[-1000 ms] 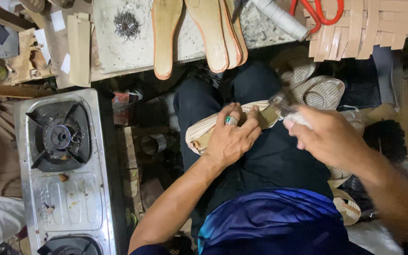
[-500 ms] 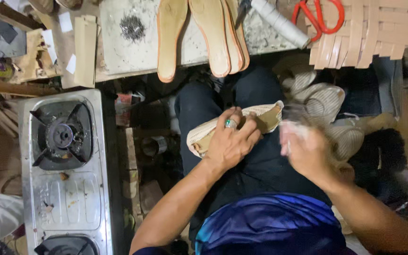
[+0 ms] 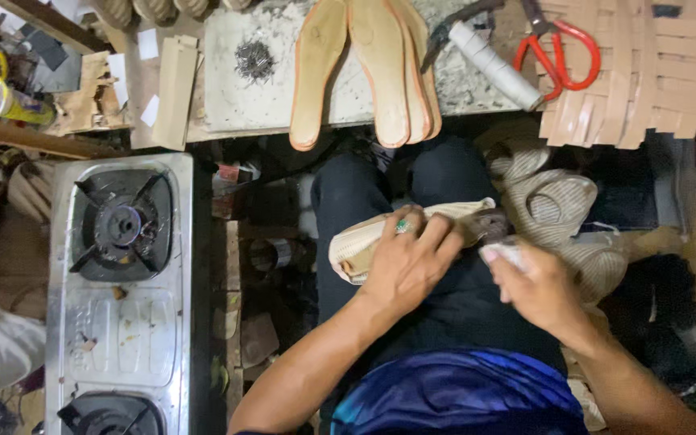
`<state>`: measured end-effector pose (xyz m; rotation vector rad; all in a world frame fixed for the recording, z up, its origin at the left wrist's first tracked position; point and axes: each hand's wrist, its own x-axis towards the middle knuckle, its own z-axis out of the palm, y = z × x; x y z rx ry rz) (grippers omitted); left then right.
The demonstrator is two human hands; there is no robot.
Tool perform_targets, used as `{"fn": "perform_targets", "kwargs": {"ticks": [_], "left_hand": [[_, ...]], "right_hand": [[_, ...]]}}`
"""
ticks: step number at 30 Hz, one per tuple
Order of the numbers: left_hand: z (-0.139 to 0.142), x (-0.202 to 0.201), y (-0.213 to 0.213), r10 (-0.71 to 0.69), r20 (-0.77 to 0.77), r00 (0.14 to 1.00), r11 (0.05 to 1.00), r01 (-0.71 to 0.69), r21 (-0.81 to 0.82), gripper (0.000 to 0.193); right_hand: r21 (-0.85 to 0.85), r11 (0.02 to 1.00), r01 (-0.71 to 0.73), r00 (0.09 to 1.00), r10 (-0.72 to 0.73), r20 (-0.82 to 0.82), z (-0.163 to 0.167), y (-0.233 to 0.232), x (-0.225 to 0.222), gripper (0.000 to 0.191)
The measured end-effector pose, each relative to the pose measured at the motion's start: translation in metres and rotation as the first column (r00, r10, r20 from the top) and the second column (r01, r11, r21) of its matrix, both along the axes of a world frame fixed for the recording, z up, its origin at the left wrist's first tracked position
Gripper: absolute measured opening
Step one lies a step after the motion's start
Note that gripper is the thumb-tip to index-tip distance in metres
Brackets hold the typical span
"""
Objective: The person sits on the floor holding a woven shoe upper on their lap and trims excess woven material from its edge with a blade. They then apply glue to the insole area of the upper and press a strap piece onto the shoe.
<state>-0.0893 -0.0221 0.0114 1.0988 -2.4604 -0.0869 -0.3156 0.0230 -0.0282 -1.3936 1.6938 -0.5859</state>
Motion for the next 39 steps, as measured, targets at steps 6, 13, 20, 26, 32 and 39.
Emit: {"fn": "perform_targets", "kwargs": {"ticks": [6,13,20,26,32,39], "left_hand": [[0.011,-0.044,-0.027,0.042,0.192,0.980,0.953,-0.097,0.289,0.020],[0.036,0.017,-0.030,0.328,-0.541,0.774,0.869,-0.023,0.494,0.039],[-0.025,0.082,0.016,0.581,-0.719,0.381,0.792,-0.063,0.607,0.047],[-0.062,0.108,0.047,0.666,-0.552,0.502,0.693,-0.141,0.707,0.041],[-0.052,0.110,0.053,0.568,-0.579,0.585,0.789,-0.187,0.585,0.038],[-0.050,0.101,0.077,0.387,-0.556,0.736,0.918,-0.250,0.309,0.041]], "right_hand": [[0.007,0.972,0.235,0.910,-0.223,0.349,0.005,0.016,0.004,0.032],[0.036,0.972,0.233,0.863,-0.223,0.453,0.034,0.018,0.024,0.034],[0.328,0.940,-0.094,0.847,-0.098,0.523,0.002,0.015,0.059,0.030],[0.252,0.925,-0.285,0.850,0.122,0.512,-0.010,0.015,0.104,0.030],[0.143,0.933,-0.331,0.835,0.219,0.504,-0.003,0.017,0.125,0.039],[0.271,0.912,-0.307,0.852,0.137,0.506,0.004,0.030,0.118,0.042]]}}
